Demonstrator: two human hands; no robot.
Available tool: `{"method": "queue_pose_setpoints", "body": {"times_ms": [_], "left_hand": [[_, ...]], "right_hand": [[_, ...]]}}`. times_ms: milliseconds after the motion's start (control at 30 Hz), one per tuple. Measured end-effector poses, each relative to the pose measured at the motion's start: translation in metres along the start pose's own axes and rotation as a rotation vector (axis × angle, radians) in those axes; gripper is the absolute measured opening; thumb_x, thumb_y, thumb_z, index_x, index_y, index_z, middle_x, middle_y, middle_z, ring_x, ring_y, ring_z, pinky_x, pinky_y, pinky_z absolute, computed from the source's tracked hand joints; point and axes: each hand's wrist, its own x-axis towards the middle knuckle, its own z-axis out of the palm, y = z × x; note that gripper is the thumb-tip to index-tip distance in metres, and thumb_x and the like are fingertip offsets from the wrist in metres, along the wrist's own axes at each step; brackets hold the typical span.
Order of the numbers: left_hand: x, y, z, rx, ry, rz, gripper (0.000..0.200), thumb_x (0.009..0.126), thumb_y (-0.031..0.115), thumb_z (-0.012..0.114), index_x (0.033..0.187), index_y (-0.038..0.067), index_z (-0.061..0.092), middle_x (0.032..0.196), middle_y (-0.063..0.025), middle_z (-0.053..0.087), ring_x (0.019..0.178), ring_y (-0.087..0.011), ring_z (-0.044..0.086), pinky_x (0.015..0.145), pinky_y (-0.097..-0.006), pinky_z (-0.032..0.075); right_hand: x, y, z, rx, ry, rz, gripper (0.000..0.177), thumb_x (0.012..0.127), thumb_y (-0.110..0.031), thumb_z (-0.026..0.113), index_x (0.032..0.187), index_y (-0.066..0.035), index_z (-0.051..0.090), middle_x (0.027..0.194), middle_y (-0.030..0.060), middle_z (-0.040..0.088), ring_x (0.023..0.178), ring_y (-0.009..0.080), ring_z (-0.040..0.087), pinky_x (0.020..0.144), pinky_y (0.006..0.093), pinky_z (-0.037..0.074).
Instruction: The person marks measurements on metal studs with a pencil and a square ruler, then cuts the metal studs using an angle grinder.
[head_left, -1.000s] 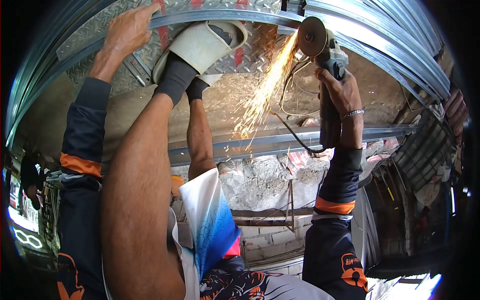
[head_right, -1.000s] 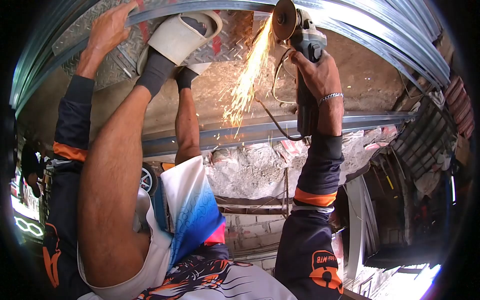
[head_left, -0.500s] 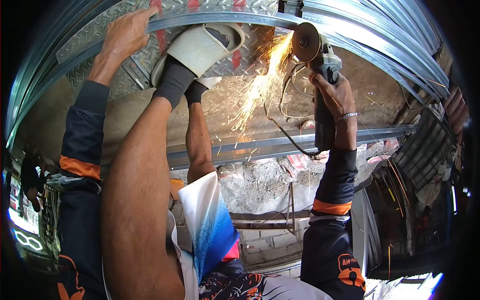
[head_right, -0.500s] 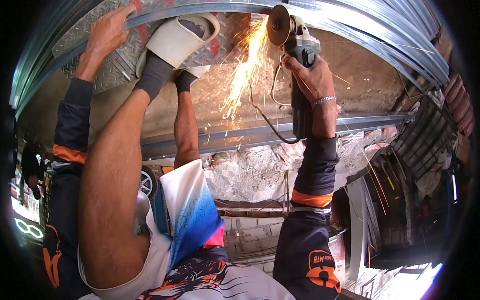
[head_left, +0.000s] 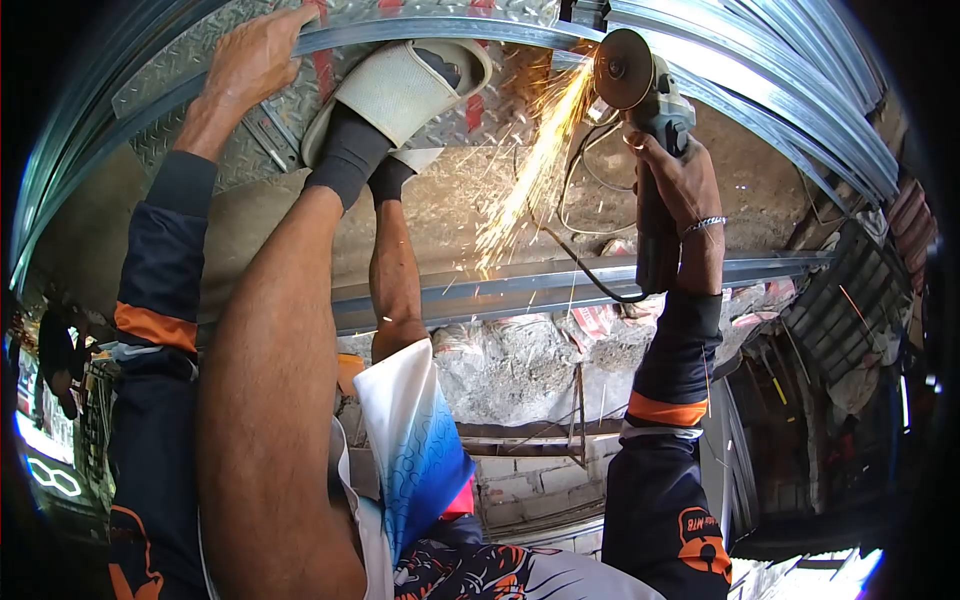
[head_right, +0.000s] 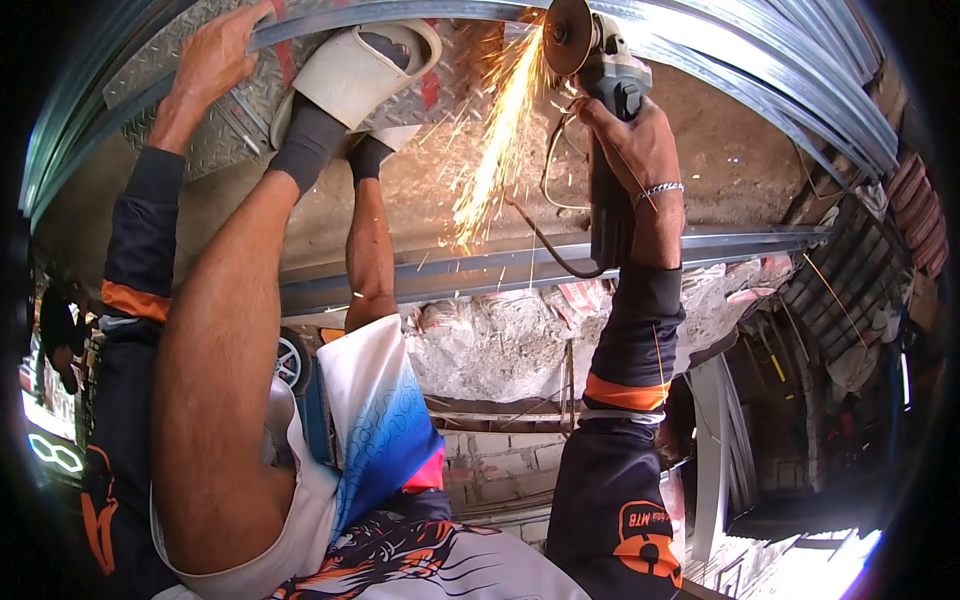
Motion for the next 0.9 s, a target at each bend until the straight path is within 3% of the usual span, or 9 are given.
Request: {"method": "queue_pose_setpoints", "body": {"times_ms": [600,667,700,767,900], "left_hand": [[0.001,0.000,0.000,0.013,-0.003,-0.015,0.018,0.080,0.003,0.056,0.095,0.008,0.065,0.087,-0.0208,0.069,0.085,-0.0435,0.067,0.070,-0.0526,0.052],[0.001,-0.007,0.004,0.025,-0.047,-0.057,0.022,0.079,0.014,0.068,0.101,0.010,0.068,0.088,-0.0182,0.072,0.088,-0.0403,0.069,0.081,-0.0528,0.052],[-0.001,-0.016,0.014,0.024,-0.045,-0.056,0.022,0.079,0.014,0.068,0.101,0.010,0.068,0.088,-0.0182,0.072,0.088,-0.0403,0.069,0.081,-0.0528,0.052],[-0.004,-0.031,0.033,0.140,-0.046,-0.008,0.055,0.083,0.005,0.070,0.136,0.017,0.060,0.107,-0.0119,0.071,0.100,-0.0392,0.067,0.084,-0.0534,0.054],[-0.004,-0.034,0.035,0.144,-0.076,-0.024,0.055,0.083,0.005,0.069,0.136,0.017,0.059,0.109,-0.0122,0.071,0.102,-0.0392,0.067,0.085,-0.0534,0.054]], "right_hand": [[-0.005,0.000,0.003,-0.011,-0.012,0.024,0.053,0.081,-0.043,0.075,0.102,0.006,0.070,0.084,0.0165,0.072,0.077,0.0229,0.068,0.076,0.0360,0.054],[-0.004,0.001,0.004,0.002,0.001,0.005,0.054,0.081,-0.043,0.075,0.100,0.006,0.069,0.082,0.0156,0.071,0.076,0.0224,0.067,0.075,0.0360,0.053],[-0.004,0.002,0.004,0.013,0.011,-0.010,0.054,0.081,-0.044,0.075,0.099,0.007,0.068,0.081,0.0148,0.070,0.075,0.0218,0.066,0.074,0.0360,0.053],[-0.003,-0.001,0.002,0.014,0.019,-0.012,0.053,0.081,-0.043,0.075,0.098,0.007,0.068,0.080,0.0144,0.070,0.074,0.0216,0.065,0.073,0.0358,0.053],[0.002,-0.002,-0.001,0.023,0.032,-0.030,0.052,0.082,-0.042,0.075,0.097,0.007,0.068,0.079,0.0141,0.069,0.073,0.0211,0.064,0.072,0.0353,0.052]]}}
